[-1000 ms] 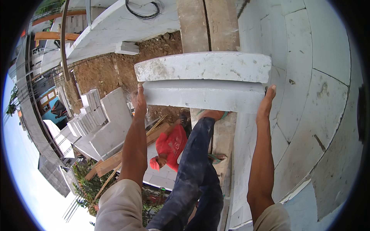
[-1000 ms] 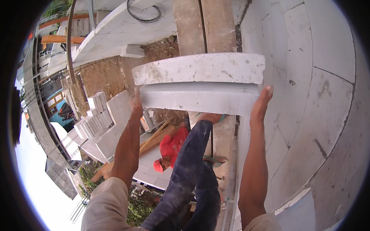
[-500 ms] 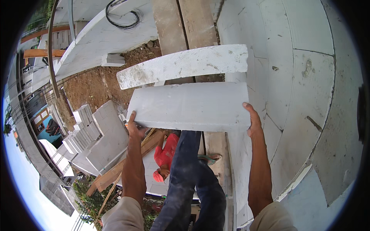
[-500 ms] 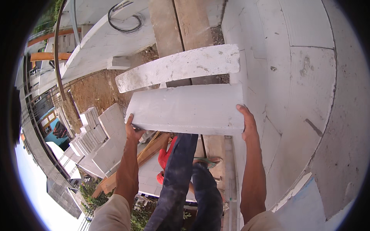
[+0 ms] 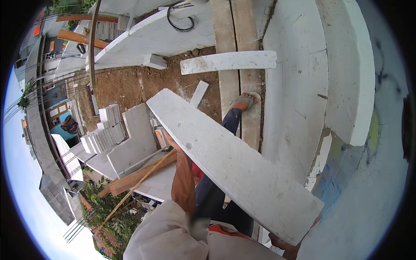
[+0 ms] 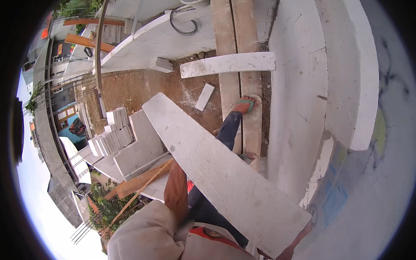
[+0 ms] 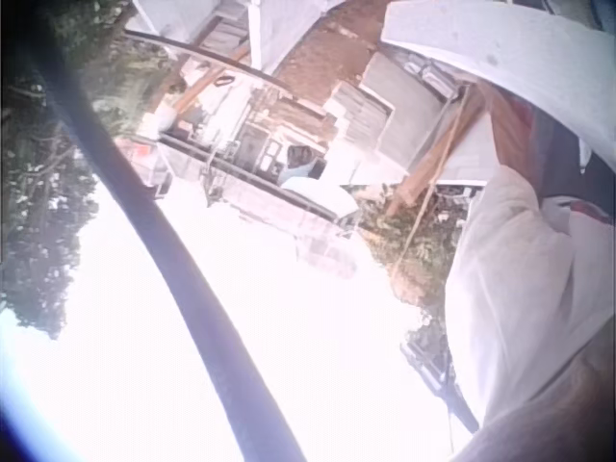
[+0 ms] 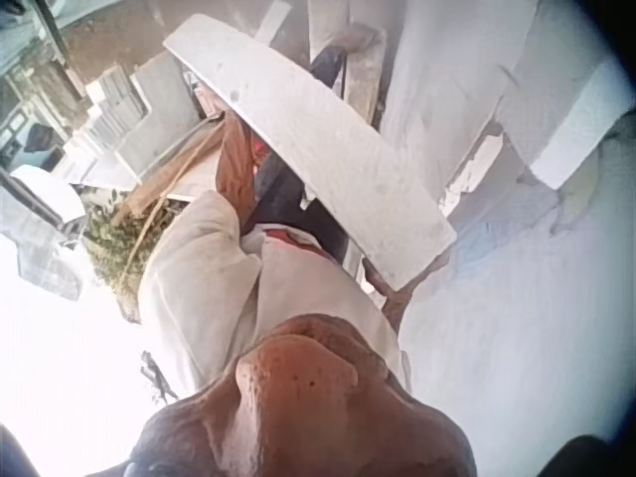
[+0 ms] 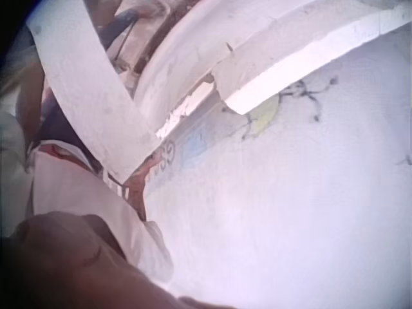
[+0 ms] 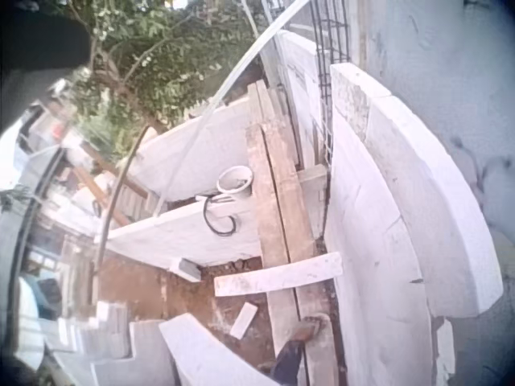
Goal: The person spreads mortar onto a wall using a trowel, places concrete blocks, and taps them with a hammer. They then measure the structure with a tape measure, apply mortar to block pieces, and install them into the wall using a metal straightedge and a hammer.
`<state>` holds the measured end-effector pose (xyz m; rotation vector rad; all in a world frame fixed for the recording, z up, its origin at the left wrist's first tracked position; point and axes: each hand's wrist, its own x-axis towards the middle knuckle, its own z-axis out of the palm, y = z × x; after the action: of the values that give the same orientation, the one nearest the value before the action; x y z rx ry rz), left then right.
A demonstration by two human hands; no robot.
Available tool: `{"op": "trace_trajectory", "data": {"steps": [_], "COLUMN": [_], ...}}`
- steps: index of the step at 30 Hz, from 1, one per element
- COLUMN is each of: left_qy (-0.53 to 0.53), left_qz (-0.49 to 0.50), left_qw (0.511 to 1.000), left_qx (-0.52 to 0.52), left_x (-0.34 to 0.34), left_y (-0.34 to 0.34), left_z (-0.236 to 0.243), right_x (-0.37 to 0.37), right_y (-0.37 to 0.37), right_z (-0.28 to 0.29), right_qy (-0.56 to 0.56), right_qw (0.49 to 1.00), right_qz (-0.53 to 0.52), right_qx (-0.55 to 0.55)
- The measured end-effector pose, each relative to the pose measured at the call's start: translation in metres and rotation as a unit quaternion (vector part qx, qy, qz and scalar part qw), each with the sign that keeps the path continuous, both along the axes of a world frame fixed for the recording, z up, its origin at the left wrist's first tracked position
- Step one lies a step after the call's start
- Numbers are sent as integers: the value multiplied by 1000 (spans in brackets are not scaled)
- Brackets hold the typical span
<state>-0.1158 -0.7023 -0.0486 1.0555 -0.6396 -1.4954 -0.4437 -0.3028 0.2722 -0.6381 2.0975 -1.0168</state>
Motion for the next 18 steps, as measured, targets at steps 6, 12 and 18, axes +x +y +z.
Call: {"op": "trace_trajectory", "data": {"steps": [6, 12, 18], "left_qy": [-46, -53, -283], "left_qz": [-219, -439, -571], "left_qw": [958, 844, 724], "left_qx": [182, 303, 264], "left_x": [-51, -84, -175], "left_y": [-6, -26, 38], "left_z": [129, 185, 213], "right_x": [67, 124, 222], "right_y": [14, 75, 145], "right_z": [86, 95, 109], "right_qy": [-129, -294, -293], "right_qw": [909, 754, 603], "right_qz": [-378, -565, -720], "right_qx": [-123, -160, -181]}}
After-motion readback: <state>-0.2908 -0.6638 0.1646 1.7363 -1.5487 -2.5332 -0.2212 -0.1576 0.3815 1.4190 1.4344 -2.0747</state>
